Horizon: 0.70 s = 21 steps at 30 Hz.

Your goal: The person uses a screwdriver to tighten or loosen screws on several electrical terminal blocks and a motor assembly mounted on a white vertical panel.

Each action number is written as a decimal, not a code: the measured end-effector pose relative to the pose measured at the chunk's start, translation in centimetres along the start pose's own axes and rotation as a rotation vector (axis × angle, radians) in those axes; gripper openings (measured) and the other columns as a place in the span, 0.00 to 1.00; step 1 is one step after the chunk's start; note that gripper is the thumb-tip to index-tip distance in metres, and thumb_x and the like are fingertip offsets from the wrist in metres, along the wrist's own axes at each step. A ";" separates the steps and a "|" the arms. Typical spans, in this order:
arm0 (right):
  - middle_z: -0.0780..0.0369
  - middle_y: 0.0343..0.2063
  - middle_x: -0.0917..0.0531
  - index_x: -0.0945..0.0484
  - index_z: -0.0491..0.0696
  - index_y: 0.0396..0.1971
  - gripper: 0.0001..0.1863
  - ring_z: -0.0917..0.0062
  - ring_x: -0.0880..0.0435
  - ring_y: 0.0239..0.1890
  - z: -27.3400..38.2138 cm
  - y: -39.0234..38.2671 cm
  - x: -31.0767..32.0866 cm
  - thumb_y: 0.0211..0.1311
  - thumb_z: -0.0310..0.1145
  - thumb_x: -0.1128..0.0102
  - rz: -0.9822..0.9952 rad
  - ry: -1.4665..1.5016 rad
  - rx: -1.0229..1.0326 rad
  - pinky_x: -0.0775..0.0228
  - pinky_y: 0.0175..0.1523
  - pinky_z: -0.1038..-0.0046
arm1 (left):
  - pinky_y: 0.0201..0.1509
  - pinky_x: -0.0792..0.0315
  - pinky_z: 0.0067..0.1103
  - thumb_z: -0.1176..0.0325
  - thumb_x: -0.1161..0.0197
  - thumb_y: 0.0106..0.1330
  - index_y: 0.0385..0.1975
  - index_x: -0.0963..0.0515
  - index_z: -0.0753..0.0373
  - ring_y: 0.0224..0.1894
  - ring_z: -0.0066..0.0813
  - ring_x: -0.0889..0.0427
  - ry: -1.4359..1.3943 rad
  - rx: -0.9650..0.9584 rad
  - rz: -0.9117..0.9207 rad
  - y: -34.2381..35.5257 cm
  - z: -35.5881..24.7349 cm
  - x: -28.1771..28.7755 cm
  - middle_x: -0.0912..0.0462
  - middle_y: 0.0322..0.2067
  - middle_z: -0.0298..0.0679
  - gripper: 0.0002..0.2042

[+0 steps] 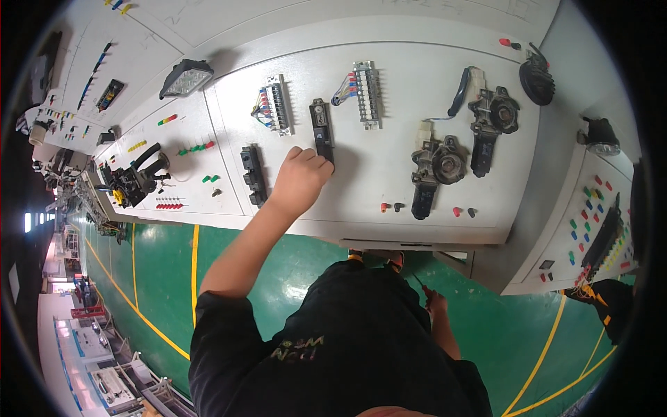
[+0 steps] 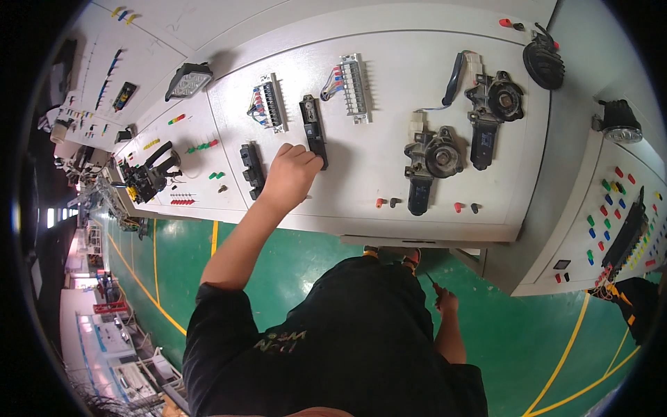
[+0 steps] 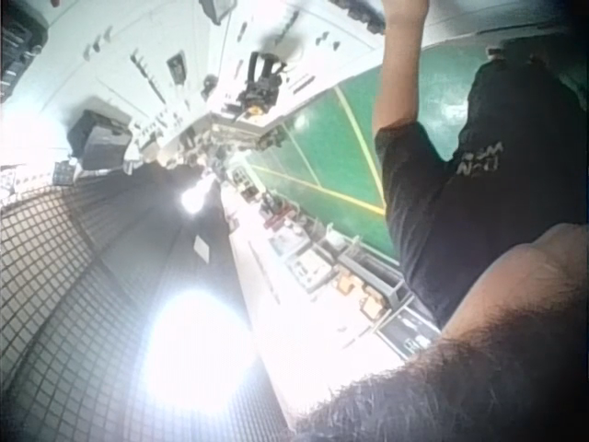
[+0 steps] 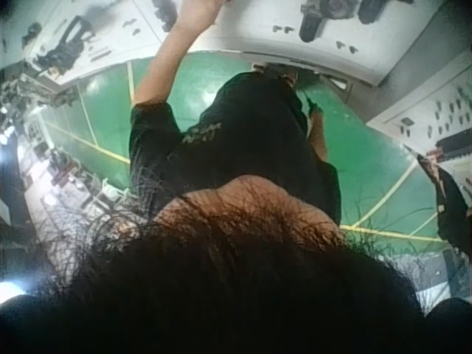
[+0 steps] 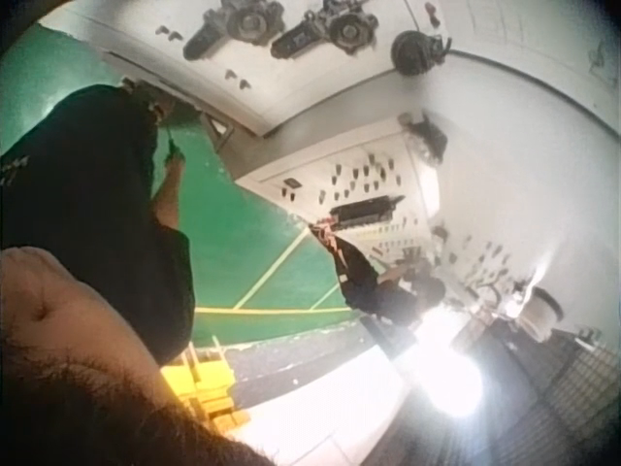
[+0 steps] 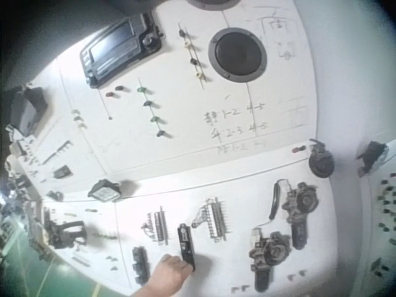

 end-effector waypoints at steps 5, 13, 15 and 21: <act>0.60 0.17 0.24 0.22 0.40 0.37 0.18 0.76 0.29 0.14 -1.2 0.0 0.5 0.75 0.40 0.52 -0.071 -0.004 -0.020 0.41 0.18 0.69 | 0.41 0.31 0.29 0.74 0.38 0.49 0.25 0.24 0.57 0.32 0.31 0.23 0.100 -0.064 0.090 0.8 -0.1 0.2 0.23 0.24 0.33 0.04; 0.61 0.17 0.24 0.23 0.40 0.37 0.17 0.77 0.30 0.13 -3.5 -1.3 0.6 0.75 0.40 0.51 -0.159 0.019 -0.069 0.43 0.17 0.70 | 0.37 0.30 0.29 0.68 0.33 0.57 0.27 0.22 0.56 0.27 0.30 0.20 0.104 0.200 -0.157 -0.8 0.1 -0.1 0.22 0.22 0.32 0.04; 0.62 0.18 0.24 0.23 0.40 0.37 0.17 0.78 0.31 0.12 -3.6 -1.9 0.6 0.75 0.40 0.51 -0.116 0.050 -0.083 0.45 0.16 0.71 | 0.36 0.30 0.29 0.66 0.32 0.57 0.27 0.22 0.56 0.26 0.31 0.20 0.093 0.198 -0.162 -0.9 0.0 -0.3 0.22 0.22 0.32 0.05; 0.62 0.17 0.25 0.22 0.40 0.35 0.17 0.78 0.32 0.12 -2.3 -2.7 0.5 0.75 0.40 0.51 -0.134 0.021 -0.053 0.45 0.15 0.72 | 0.33 0.30 0.28 0.66 0.32 0.58 0.26 0.23 0.56 0.25 0.31 0.20 0.112 0.205 -0.168 -1.1 -0.2 -0.6 0.23 0.21 0.32 0.06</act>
Point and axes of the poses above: each hand's wrist, its own y-axis towards the middle knuckle, its own x-axis out of the back of the hand, z = x × y, the point moved 3 cm from there along y, towards the middle knuckle
